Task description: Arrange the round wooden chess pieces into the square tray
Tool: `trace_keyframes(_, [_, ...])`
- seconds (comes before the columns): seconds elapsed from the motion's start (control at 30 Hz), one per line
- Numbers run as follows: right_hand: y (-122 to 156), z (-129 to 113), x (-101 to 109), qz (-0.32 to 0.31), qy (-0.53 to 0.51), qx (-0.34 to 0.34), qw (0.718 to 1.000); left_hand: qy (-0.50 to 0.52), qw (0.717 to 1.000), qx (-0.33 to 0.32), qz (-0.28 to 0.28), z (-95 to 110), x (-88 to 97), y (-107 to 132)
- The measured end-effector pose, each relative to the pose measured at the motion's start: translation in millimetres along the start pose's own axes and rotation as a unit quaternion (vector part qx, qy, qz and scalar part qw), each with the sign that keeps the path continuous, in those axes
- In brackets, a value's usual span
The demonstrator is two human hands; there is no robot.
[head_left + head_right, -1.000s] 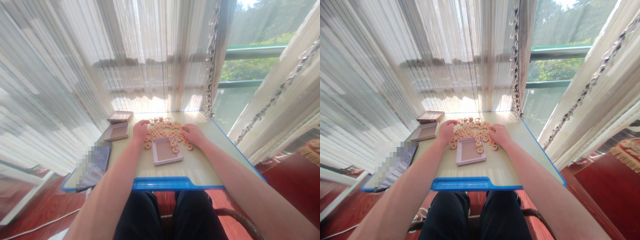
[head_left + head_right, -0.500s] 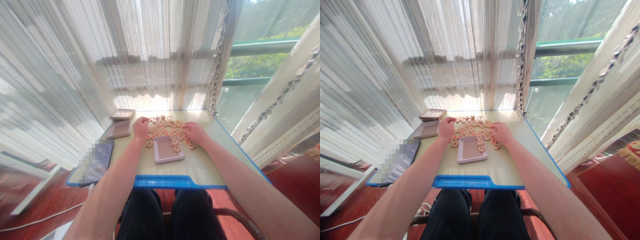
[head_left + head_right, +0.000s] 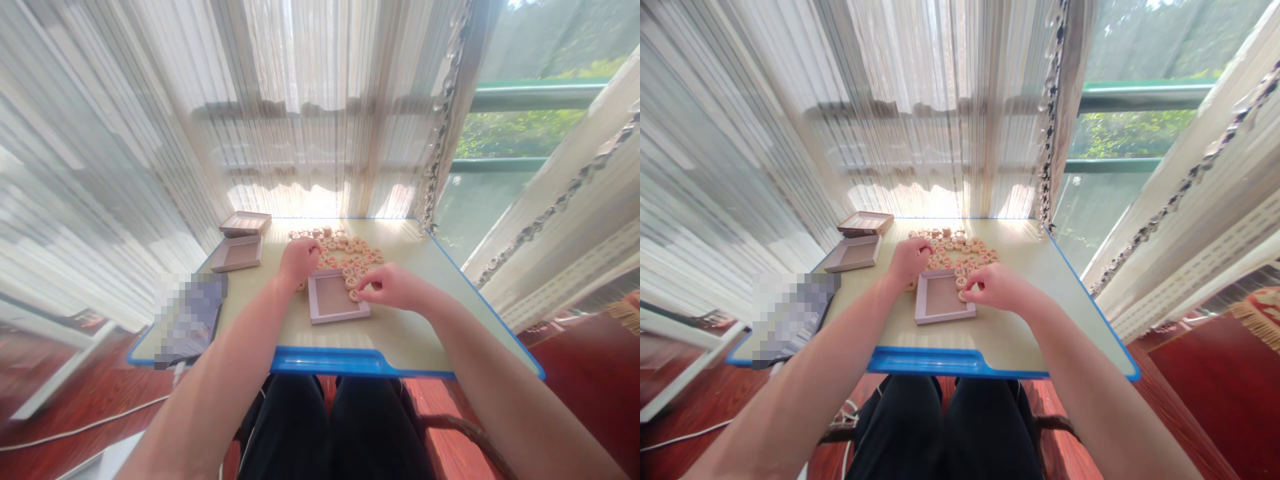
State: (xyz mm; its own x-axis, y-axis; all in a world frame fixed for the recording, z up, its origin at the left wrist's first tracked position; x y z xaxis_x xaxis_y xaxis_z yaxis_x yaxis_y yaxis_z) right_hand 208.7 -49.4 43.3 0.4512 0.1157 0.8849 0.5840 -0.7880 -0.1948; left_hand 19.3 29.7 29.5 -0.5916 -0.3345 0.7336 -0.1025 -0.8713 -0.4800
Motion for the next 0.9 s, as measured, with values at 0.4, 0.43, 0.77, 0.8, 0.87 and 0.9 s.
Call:
trace_keyframes(0.4, [-4.6, 2.9, -13.7, -0.001, 0.1, -0.016, 0.995, -0.017, 0.981, -0.169, -0.088, 47.2, 0.4, 24.4])
trace_keyframes(0.43, [-4.8, 3.4, -14.1, -0.001, 0.101, -0.013, 0.995, -0.024, 0.979, -0.176, -0.095, 50.8, 0.8, 27.1])
trace_keyframes(0.77, [-4.2, 9.4, -4.8, 0.023, 0.049, -0.015, 0.998, -0.136, 0.955, -0.145, -0.222, 43.0, -16.4, 35.2])
trace_keyframes(0.8, [-3.8, 8.1, -4.5, 0.023, 0.045, -0.009, 0.999, -0.141, 0.953, -0.148, -0.223, 42.6, -17.6, 35.0])
trace_keyframes(0.87, [-2.9, 4.0, -4.6, 0.026, 0.036, 0.01, 0.999, -0.151, 0.951, -0.153, -0.224, 42.2, -19.4, 35.1])
trace_keyframes(0.9, [-2.5, 2.0, -4.8, 0.03, 0.032, 0.019, 0.999, -0.154, 0.95, -0.154, -0.224, 42.1, -20.1, 35.5])
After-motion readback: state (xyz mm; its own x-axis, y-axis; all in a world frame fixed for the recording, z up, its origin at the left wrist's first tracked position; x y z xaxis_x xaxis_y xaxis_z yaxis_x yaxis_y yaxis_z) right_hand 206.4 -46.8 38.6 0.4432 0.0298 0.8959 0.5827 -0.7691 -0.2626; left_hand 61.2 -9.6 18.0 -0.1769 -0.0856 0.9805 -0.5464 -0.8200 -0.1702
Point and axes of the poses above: each hand's wrist, its own y-axis away from the middle knuckle, its own x-axis out of the back of the hand, z = x × y, the point moved 5 cm from there along -y, towards the middle knuckle, and after that the axes turned 6 degrees about x, right-handed, at the moved point
